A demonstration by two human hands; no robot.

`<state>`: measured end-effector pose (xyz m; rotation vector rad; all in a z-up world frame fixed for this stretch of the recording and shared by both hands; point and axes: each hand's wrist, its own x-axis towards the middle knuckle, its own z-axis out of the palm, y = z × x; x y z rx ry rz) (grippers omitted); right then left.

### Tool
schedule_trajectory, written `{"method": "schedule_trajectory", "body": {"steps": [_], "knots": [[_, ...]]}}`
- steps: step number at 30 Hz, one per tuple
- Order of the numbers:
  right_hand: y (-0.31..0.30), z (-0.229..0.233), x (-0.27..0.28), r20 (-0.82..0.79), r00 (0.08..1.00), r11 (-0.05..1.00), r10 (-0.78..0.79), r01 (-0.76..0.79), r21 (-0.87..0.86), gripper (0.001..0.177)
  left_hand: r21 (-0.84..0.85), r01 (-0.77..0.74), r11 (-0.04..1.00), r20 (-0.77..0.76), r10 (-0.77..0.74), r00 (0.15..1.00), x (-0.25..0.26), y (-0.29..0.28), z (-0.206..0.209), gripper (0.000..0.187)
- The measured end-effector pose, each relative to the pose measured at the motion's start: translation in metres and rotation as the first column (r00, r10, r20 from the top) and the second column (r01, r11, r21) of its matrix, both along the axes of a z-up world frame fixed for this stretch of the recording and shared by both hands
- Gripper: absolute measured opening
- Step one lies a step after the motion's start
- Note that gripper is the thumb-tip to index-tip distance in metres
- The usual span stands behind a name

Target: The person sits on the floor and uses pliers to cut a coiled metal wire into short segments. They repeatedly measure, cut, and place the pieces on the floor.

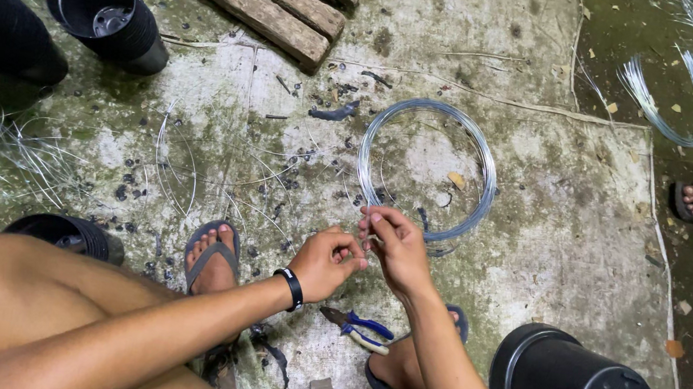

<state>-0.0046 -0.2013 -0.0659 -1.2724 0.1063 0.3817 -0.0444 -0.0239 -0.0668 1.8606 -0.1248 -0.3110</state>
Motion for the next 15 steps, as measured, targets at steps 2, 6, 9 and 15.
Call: {"method": "schedule_trajectory", "body": {"steps": [2,6,9,15], "knots": [[0.001,-0.006,0.001,0.008,1.000,0.999,-0.013,0.013,0.040,0.018,0.015,-0.002,1.000,-0.004,0.002,1.000,0.000,0.001,0.000,0.019],[0.003,-0.009,0.005,0.022,0.993,0.993,-0.113,0.112,0.047,0.014,0.007,-0.027,1.000,-0.009,0.027,1.000,0.002,0.004,0.000,0.017],[0.008,-0.004,0.010,0.079,0.972,0.974,-0.223,0.220,0.046,0.013,-0.030,-0.072,0.997,-0.023,0.071,0.997,0.005,0.006,-0.001,0.016],[0.014,0.048,0.022,0.329,0.880,0.939,-0.343,0.324,0.111,0.012,-0.019,-0.093,0.996,-0.013,0.093,0.996,0.006,0.008,-0.006,0.015]]}}
